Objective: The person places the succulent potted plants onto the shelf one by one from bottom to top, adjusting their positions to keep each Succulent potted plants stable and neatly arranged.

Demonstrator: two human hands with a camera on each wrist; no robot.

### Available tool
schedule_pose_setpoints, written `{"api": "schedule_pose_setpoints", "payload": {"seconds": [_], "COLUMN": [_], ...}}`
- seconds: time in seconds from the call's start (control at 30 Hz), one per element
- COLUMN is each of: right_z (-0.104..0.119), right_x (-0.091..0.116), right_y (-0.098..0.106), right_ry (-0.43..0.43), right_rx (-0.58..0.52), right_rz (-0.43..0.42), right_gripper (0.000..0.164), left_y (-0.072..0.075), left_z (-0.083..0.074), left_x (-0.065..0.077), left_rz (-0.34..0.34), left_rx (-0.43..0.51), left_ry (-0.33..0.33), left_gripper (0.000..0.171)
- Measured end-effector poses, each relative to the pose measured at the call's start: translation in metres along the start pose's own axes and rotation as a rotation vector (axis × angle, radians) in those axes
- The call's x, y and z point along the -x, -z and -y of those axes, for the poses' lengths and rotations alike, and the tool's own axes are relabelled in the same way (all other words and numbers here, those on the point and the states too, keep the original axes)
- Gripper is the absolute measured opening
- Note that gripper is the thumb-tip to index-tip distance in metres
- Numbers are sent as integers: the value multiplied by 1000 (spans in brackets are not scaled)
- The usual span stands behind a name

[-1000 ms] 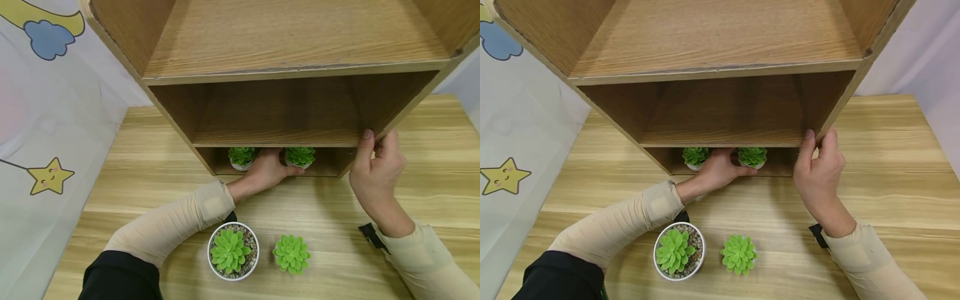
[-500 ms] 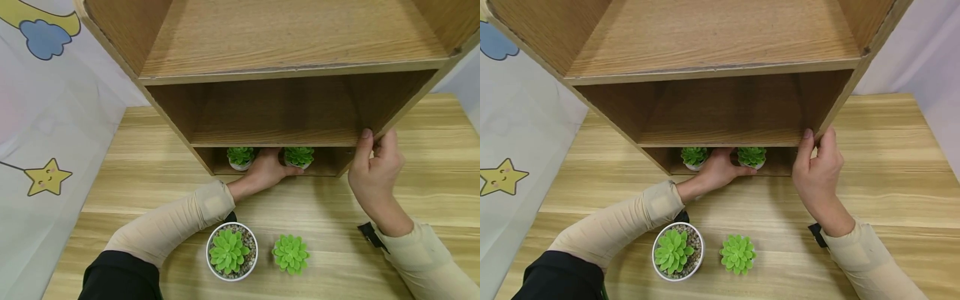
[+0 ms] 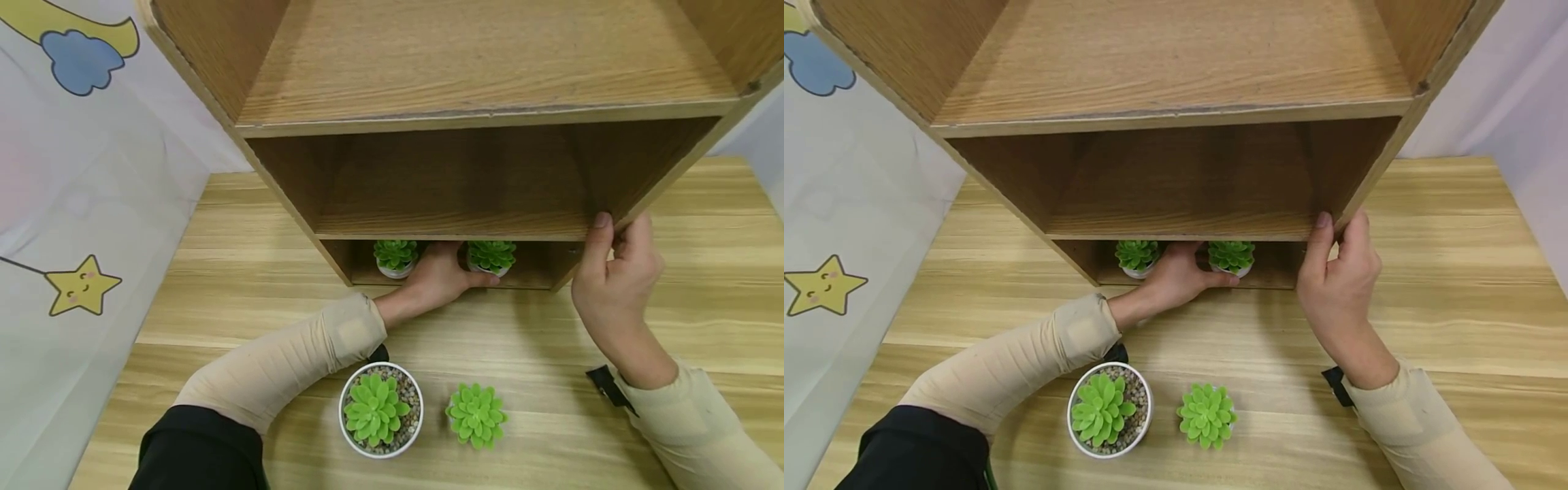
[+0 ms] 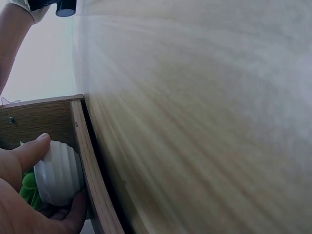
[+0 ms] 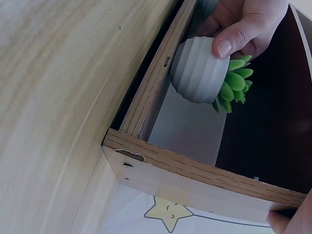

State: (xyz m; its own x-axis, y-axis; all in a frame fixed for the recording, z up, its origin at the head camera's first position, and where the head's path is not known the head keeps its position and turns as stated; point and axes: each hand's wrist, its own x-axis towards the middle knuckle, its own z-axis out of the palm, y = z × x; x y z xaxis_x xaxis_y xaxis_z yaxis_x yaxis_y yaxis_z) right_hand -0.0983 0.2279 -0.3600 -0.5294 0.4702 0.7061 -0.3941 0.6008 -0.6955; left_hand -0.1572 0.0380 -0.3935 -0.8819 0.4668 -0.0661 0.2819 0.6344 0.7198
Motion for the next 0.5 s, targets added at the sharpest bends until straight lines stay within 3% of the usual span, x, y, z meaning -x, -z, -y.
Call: {"api": "schedule_pose_setpoints", "payload": {"seconds": [0.5], "right_z": [0], "right_x": [0], "right_y": [0], "right_ry": [6], "right_rx": [20], "right_rz": [-5], "right_gripper": [24], "left_y": [1], "left_z": [1], "left_x": [-1], "left_rz": [8], "left_rx": [24], "left_ry": [-18], "left_gripper": [88]}}
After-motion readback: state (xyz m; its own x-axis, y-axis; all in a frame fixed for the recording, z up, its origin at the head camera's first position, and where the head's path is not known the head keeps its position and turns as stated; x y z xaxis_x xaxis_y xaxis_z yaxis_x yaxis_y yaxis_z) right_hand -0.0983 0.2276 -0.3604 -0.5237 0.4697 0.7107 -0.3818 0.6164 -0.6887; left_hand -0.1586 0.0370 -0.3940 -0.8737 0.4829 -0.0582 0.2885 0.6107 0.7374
